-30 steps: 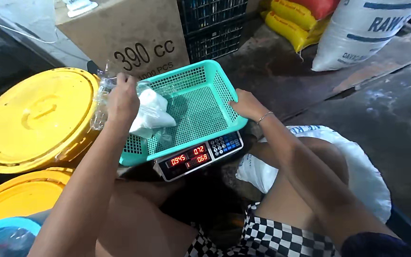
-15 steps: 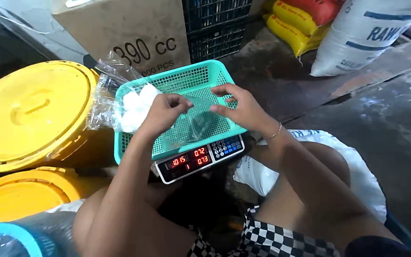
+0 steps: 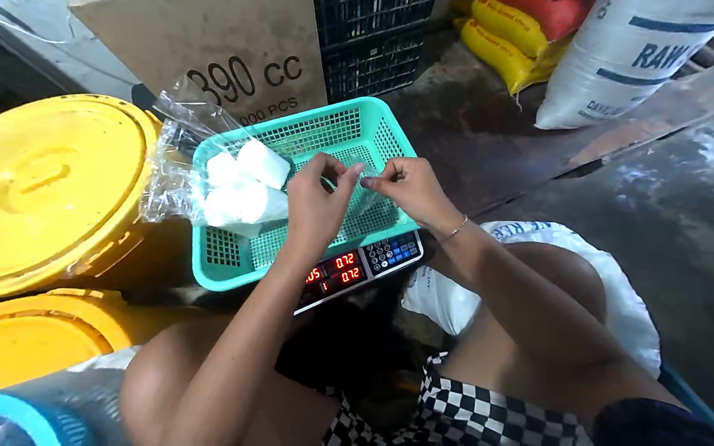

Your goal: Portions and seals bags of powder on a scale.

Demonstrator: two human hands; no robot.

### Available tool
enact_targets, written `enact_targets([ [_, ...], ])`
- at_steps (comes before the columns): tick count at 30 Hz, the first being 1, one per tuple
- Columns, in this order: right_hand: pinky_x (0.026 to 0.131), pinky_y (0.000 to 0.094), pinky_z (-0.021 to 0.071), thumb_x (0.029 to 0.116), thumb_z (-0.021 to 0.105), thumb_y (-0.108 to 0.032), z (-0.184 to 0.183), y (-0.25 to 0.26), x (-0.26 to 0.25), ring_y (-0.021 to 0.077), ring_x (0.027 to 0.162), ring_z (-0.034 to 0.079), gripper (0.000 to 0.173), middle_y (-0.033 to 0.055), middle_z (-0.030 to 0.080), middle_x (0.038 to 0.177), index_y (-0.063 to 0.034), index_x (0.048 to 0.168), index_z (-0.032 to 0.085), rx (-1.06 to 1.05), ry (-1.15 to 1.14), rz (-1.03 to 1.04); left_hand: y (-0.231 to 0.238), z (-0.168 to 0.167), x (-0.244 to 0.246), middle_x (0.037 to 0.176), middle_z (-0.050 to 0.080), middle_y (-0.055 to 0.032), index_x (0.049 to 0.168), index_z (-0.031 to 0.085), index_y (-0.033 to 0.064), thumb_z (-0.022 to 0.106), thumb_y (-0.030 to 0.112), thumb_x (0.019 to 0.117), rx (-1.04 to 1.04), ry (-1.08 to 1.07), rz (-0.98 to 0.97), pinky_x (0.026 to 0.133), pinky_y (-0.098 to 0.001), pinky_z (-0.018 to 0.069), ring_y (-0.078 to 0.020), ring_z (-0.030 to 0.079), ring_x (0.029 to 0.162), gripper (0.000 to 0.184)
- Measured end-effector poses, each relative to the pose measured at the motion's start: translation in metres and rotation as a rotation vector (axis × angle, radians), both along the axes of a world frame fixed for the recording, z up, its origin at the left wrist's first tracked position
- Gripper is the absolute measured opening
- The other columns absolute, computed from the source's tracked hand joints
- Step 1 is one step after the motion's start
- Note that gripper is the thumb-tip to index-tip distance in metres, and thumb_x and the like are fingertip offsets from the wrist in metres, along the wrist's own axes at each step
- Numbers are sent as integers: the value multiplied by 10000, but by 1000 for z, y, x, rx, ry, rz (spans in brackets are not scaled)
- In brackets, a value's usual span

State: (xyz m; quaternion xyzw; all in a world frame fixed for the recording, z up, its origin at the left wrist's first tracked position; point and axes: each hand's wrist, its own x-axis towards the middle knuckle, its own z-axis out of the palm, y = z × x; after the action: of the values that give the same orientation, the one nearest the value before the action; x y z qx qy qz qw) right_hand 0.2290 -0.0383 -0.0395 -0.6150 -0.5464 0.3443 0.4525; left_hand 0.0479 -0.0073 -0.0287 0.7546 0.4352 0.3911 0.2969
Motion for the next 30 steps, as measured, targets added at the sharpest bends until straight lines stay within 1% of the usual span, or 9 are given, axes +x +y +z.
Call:
enact_targets([
  [3,495,153,434,961,708,-93,5,-4,-9,-9,513,514,222,-29,600,642,-34,778,598,-73,231,-12,-4,-3,5,850,670,-43,1019,652,28,690,246,990,-480,-168,-181,599,-271,579,-94,646,635,223],
  [8,531,169,506,1052,590,-182,10,-6,-10,19,556,589,270,-20,645,683,-35,834,653,-160,455,35,-1,-9,8,767,684,10,910,686,27,700,37,952,-647,-395,-198,689,-235,599,-57,666,667,45],
  [15,507,182,480,959,736,-169,21,-7,2,17,516,556,238,-11,623,642,-24,795,644,-128,5,34,8,-3,1,824,700,6,919,694,27,688,44,962,-590,-383,-70,726,-245,602,-62,683,729,46],
  [17,593,322,512,942,759,-195,22,-12,3,131,618,595,215,63,646,744,-10,870,677,-122,-216,44,11,-8,-3,811,700,-9,922,705,16,705,62,956,-462,-303,-83,713,-245,597,-62,677,712,57],
  [19,718,495,556,905,781,-123,22,-21,-4,309,847,668,253,169,670,1042,-8,1095,660,-6,-450,30,10,-10,-6,774,702,-14,894,726,34,725,80,922,-275,-130,-150,665,-243,577,-53,663,674,54],
  [21,803,500,595,872,768,-37,12,-18,-8,354,1003,681,389,202,628,1233,-12,1243,653,206,-593,113,4,-5,-6,753,697,-9,866,716,71,715,93,891,-173,33,-184,613,-271,563,-71,655,644,34],
  [25,644,337,564,898,669,6,-7,-13,-14,205,693,661,68,130,691,824,19,886,735,485,-533,161,-9,3,-4,837,706,-83,956,686,48,727,99,888,5,266,-125,631,-452,572,-227,690,718,95],
  [27,614,285,553,910,696,-73,-4,-16,-18,151,644,650,124,107,684,752,12,821,715,415,-451,99,-12,1,-2,887,715,-111,1025,675,32,744,107,904,43,311,-91,647,-503,565,-276,697,744,158],
  [30,603,280,539,910,745,-151,7,-19,-18,128,624,642,181,82,671,711,-2,818,700,263,-420,21,-11,3,0,898,731,-109,998,708,33,687,85,948,4,294,-52,684,-490,574,-260,706,755,75],
])
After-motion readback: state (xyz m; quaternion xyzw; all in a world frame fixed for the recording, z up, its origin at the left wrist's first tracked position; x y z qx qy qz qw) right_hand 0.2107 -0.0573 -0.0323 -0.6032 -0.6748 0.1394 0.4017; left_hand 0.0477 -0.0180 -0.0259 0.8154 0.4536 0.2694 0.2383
